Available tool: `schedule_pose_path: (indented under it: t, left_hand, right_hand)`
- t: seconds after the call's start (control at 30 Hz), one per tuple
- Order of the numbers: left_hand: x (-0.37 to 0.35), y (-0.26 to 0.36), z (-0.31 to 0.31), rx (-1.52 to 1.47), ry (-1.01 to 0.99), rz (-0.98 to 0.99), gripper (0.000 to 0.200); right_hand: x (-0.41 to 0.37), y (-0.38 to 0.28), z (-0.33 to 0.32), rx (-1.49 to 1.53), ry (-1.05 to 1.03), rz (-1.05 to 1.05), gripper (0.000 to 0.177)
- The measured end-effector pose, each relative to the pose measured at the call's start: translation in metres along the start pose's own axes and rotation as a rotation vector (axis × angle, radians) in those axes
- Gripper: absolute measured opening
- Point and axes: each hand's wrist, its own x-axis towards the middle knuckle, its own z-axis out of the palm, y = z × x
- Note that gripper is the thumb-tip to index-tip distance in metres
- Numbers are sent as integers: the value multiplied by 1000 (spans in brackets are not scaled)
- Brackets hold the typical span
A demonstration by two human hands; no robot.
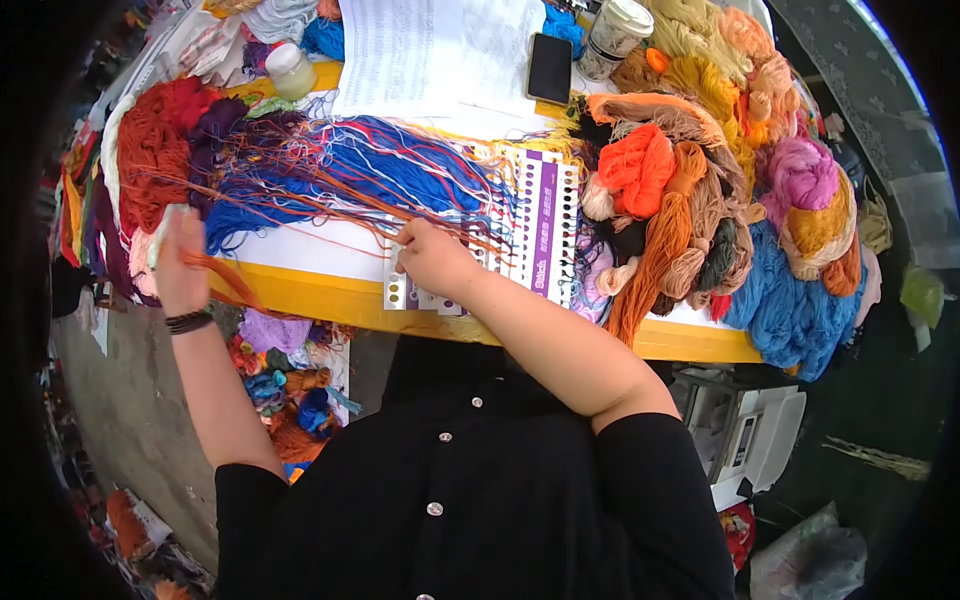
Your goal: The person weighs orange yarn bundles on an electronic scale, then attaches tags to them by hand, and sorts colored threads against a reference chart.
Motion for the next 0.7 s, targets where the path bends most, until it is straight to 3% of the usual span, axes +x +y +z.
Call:
schedule_pose_path:
  t: [0.03, 0.1, 0.17, 0.23, 0.27, 0.33, 0.43, 0.53, 0.57, 0.6, 0.63, 0.67, 0.7]
  left_hand:
    - [-11, 3, 18, 135, 32, -7, 46]
    - [-66, -31, 47, 206, -201, -244, 41]
    - [-122, -35, 87, 220, -366, -449, 37]
    - [-151, -35, 105, -13, -592, -609, 43]
    - [-160, -38, 112, -13, -567, -606, 45]
    - [-169, -38, 127, 29, -583, -596, 48]
    - [-173, -46, 127, 30, -621, -533, 48]
    - [-175, -45, 130, 58, -639, -526, 47]
    - [-177, -46, 129, 92, -646, -498, 47]
    - [-175, -46, 123, 90, -647, -498, 47]
    - [-172, -46, 110, -79, -674, -533, 49]
    - [-170, -45, 101, -250, -696, -569, 52]
    - [-173, -38, 101, -204, -541, -470, 52]
  right_hand:
    - [-4, -4, 3, 27, 51, -6, 20]
    - [-15, -11, 12, 66, 174, -133, 16]
    - [-43, -55, 15, 142, 75, -235, 14]
    - [-55, -71, 21, 67, 89, -485, 13]
    - [-59, -75, 24, 81, 91, -574, 13]
    - [-59, -73, 31, 199, 53, -500, 14]
    - [-67, -83, 28, 442, -117, -200, 14]
    - [-70, -83, 26, 492, -157, -70, 11]
    - [-72, -83, 24, 492, -156, -69, 11]
    - [-74, -82, 20, 647, -177, -198, 10]
    - [-77, -81, 12, 798, -197, -330, 10]
    - [-82, -81, -5, 777, -38, -295, 10]
    - [-94, -90, -37, 916, -125, -299, 11]
